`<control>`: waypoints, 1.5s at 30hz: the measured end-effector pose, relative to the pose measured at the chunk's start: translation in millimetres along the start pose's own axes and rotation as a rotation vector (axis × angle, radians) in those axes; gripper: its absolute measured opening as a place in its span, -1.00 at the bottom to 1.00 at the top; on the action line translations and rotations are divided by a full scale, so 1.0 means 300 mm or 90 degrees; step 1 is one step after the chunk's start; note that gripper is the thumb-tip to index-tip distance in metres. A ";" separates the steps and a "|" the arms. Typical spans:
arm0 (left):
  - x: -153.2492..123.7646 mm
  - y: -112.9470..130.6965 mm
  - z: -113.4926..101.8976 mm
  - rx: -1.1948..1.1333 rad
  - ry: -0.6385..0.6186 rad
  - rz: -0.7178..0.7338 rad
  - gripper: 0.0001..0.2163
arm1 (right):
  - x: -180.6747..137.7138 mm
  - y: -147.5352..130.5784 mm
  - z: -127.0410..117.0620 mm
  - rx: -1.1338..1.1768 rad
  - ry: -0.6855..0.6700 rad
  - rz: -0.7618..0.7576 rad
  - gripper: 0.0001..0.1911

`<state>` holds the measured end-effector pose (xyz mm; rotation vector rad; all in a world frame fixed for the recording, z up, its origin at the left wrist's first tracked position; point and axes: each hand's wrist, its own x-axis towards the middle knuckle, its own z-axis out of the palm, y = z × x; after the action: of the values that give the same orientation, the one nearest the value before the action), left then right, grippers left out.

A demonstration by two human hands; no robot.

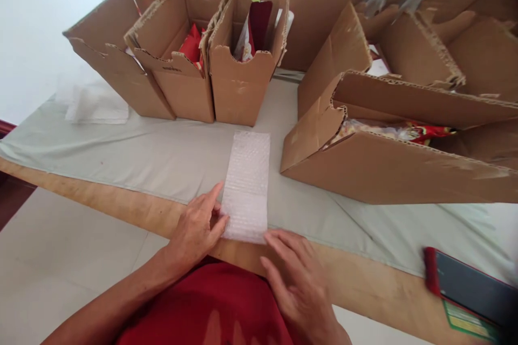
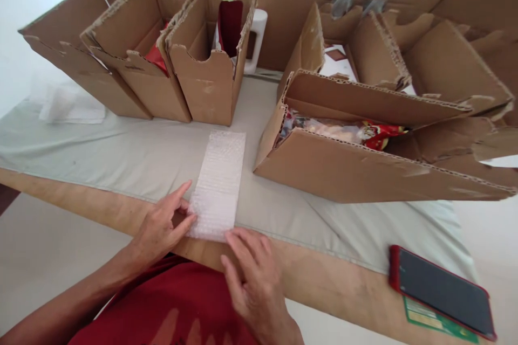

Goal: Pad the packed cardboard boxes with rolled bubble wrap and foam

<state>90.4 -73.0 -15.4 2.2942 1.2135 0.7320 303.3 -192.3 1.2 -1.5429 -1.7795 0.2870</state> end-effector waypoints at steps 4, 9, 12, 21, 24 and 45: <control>-0.005 -0.003 0.000 0.043 0.007 0.012 -0.42 | 0.051 0.006 0.059 -0.141 -0.065 -0.089 -0.69; -0.027 0.009 -0.045 0.014 0.042 0.081 -0.45 | 0.062 0.012 0.080 -0.129 -0.054 -0.121 -0.72; -0.052 0.016 -0.063 -0.025 -0.010 0.182 -0.53 | 0.077 0.002 0.070 -0.051 -0.052 -0.100 -0.73; -0.015 0.027 0.007 -0.004 0.001 0.086 -0.72 | 0.091 0.020 0.064 -0.064 0.029 -0.025 -0.74; 0.004 0.025 0.013 0.028 0.039 0.086 -0.71 | 0.080 0.024 0.056 -0.123 -0.022 -0.069 -0.74; -0.005 0.019 -0.032 -0.053 -0.051 0.207 -0.61 | 0.132 0.042 0.042 -0.037 -0.062 -0.053 -0.77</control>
<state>87.2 -75.9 -4.9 2.4538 0.7670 0.7759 304.9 -149.0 0.1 -1.5137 -1.9388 0.2758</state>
